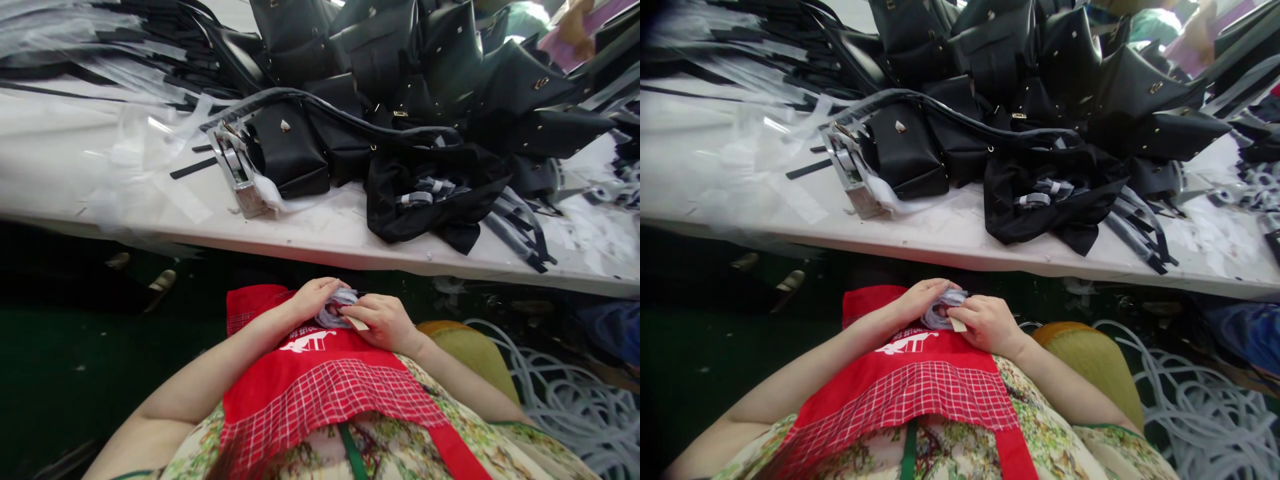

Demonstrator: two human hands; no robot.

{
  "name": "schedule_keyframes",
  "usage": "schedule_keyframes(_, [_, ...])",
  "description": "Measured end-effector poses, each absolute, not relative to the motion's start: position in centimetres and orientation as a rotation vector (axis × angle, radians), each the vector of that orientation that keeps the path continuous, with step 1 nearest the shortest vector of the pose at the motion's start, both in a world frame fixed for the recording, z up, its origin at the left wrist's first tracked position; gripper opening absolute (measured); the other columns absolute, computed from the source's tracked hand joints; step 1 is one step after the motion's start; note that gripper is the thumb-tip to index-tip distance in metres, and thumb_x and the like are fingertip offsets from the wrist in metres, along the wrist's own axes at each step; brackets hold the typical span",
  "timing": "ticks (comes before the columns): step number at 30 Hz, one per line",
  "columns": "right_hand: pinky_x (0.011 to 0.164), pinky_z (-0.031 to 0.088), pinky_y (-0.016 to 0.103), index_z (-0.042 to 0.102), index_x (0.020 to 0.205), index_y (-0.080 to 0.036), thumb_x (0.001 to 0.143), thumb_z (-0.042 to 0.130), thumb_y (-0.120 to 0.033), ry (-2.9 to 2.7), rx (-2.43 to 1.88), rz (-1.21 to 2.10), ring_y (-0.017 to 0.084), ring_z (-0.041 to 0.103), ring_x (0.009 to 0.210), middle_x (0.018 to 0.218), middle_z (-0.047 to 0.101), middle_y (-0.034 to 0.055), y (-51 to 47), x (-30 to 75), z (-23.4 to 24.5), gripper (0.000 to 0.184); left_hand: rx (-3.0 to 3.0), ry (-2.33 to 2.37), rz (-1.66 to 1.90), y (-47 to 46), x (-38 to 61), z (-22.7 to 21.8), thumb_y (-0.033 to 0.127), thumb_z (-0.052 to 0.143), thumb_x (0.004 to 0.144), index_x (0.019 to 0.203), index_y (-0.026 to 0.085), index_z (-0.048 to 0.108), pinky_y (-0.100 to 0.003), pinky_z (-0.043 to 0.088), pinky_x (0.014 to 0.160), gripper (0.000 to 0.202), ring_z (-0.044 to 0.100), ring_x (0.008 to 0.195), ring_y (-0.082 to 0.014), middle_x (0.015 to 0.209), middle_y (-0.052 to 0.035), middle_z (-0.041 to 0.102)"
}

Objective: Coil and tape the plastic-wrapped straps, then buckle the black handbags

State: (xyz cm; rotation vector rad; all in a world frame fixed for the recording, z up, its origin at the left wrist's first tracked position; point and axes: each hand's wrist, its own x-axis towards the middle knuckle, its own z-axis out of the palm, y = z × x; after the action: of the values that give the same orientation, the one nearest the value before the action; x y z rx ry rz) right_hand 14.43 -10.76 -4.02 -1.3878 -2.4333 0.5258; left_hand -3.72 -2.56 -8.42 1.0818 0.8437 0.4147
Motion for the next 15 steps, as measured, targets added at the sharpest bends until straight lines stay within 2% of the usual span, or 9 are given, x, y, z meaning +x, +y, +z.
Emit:
schedule_keyframes(4, [0.072,0.044,0.026,0.072,0.097,-0.023,0.093,0.051,-0.03,-2.36,-1.566,0.475,0.016,0.063,0.076,0.084,0.071,0.0065,-10.9,13.8,-4.3,0.023,1.14,0.85,0.443,-2.9,-3.8,-7.9,0.042,0.052,0.087,0.098,0.012,0.072,-0.032,0.051,0.081,0.038,0.067,0.086,-0.0212,0.096,-0.0101,0.074])
schedule_keyframes(7, [0.066,0.044,0.026,0.073,0.085,-0.023,0.09,0.058,-0.032,-2.106,-1.595,0.541,0.015,0.061,0.069,0.075,0.069,0.0046,-10.5,13.7,-3.5,0.018,1.335,0.864,0.458,-3.3,-4.1,-6.4,0.035,0.049,0.089,0.1,0.013,0.072,-0.032,0.05,0.085,0.034,0.067,0.092,-0.0215,0.1,-0.0103,0.074])
schedule_keyframes(11, [0.057,0.043,0.025,0.071,0.074,-0.02,0.081,0.069,-0.039,-1.658,-1.616,0.711,0.014,0.057,0.06,0.067,0.066,0.0031,-9.6,13.8,-2.7,0.021,1.623,0.739,0.474,-3.8,-4.1,-4.1,0.026,0.053,0.086,0.095,0.016,0.073,-0.028,0.05,0.081,0.024,0.067,0.087,-0.019,0.094,-0.0064,0.074])
schedule_keyframes(15, [0.05,0.04,0.022,0.065,0.065,-0.016,0.073,0.073,-0.049,-1.349,-1.647,1.027,0.011,0.052,0.053,0.06,0.062,0.0006,-8.8,14.2,-3.8,0.035,1.783,0.706,0.549,-4.4,-3.9,-3.5,0.024,0.061,0.082,0.087,0.016,0.073,-0.025,0.05,0.073,0.015,0.066,0.076,-0.016,0.084,-0.0047,0.073])
